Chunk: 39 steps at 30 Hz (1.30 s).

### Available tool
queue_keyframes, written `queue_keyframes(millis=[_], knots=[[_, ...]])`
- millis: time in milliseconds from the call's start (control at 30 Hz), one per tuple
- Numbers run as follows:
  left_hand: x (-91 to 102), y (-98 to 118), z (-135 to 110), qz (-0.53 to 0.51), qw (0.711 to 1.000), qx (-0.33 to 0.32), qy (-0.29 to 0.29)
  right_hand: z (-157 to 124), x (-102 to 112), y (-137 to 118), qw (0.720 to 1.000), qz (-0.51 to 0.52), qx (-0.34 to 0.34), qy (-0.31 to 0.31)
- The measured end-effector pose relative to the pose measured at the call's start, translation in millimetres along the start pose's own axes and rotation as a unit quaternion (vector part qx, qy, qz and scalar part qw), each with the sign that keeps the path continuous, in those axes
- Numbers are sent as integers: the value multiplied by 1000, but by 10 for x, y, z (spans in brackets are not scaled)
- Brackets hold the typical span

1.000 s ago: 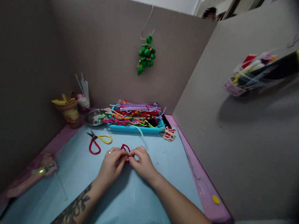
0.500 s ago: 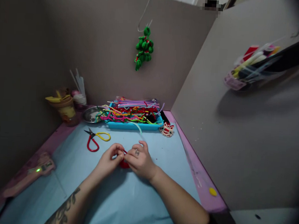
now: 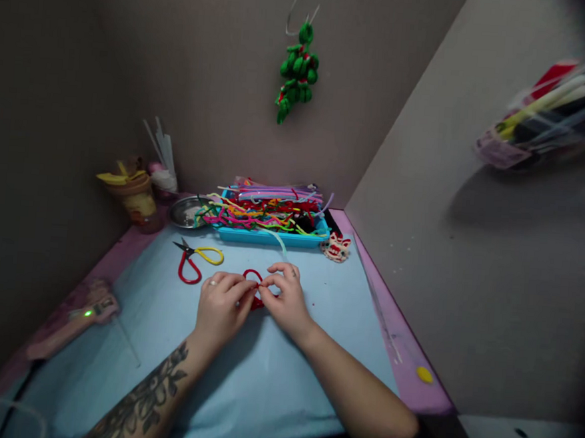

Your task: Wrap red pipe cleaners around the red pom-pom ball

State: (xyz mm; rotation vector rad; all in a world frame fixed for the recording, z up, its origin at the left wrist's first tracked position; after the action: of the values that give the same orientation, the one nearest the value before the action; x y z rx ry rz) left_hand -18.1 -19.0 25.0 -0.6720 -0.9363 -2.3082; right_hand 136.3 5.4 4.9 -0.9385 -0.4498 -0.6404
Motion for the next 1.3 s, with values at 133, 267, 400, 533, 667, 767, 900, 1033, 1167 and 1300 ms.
queue_keyframes(millis=[133, 267, 400, 533, 667, 767, 900, 1033, 1167, 1300], knots=[[0, 45, -3, 57, 998, -10, -3, -18, 33, -55, 999, -31, 30, 17], [-6, 82, -2, 103, 994, -23, -16, -32, 50, -92, 998, -46, 48, 20], [-32, 89, -1, 127, 991, -15, -43, -43, 48, -93, 996, -50, 71, -1], [-82, 46, -3, 115, 991, -3, -67, -35, 53, -68, 993, -63, 101, -26], [-143, -39, -4, 59, 993, 33, -99, -7, 79, -32, 988, -92, 112, -55], [-175, -94, 0, -10, 990, 56, -131, 8, 106, -10, 975, -131, 162, -70], [-191, -137, 21, -99, 979, 79, -160, 10, 122, 36, 957, -146, 236, -90], [-182, -174, 39, -154, 968, 103, -166, 34, 123, 89, 959, -130, 227, -103], [-145, -187, 33, -188, 967, 118, -122, 79, 128, 118, 976, -120, 168, -75], [-121, -125, 11, -184, 975, 106, -59, 95, 107, 131, 990, -68, 98, -72]])
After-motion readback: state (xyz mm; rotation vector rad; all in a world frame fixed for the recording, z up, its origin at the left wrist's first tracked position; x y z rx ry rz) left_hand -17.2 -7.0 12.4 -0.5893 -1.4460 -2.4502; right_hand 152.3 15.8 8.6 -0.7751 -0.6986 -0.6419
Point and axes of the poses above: each hand's wrist, its own z-axis towards the middle knuckle, its own x-axis out of the back of the hand, y = z × x, the point moved 2 cm from there along z, towards the middle knuckle, and after that the axes turned 13 degrees about -z, right-handed, at the moved point
